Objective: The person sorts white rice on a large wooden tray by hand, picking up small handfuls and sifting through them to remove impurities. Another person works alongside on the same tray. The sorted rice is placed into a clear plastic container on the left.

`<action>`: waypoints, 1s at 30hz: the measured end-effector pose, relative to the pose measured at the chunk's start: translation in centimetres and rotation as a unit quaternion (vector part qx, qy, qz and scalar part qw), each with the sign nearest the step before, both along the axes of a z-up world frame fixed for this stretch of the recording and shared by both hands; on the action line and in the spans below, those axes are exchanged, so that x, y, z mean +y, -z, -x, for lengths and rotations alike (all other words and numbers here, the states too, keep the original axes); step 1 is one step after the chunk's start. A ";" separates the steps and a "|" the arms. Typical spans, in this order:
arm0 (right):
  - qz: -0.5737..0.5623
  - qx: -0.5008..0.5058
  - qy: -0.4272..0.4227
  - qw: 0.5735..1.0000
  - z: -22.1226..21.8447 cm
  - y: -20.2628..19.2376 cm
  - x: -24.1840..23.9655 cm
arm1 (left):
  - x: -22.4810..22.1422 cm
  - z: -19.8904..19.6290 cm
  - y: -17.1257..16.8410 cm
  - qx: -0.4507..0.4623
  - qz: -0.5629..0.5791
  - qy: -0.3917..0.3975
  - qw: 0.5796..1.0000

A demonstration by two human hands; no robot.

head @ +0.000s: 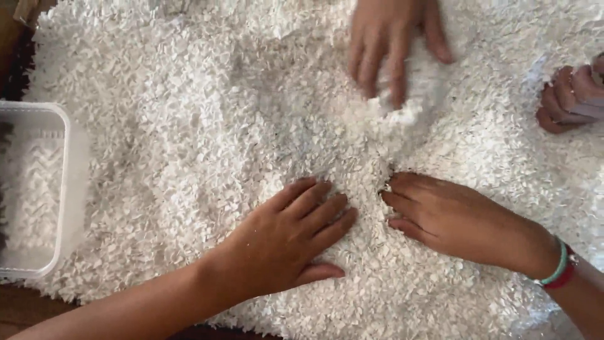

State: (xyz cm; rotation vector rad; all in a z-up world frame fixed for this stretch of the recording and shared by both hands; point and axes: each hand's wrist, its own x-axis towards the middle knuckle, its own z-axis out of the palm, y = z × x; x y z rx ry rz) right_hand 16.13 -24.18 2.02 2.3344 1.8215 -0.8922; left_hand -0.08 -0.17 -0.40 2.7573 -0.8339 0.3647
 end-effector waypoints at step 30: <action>0.207 -0.010 0.174 0.963 -1.2 -0.1 6.4 | -0.1 0.1 0.1 -0.033 0.005 0.000 0.999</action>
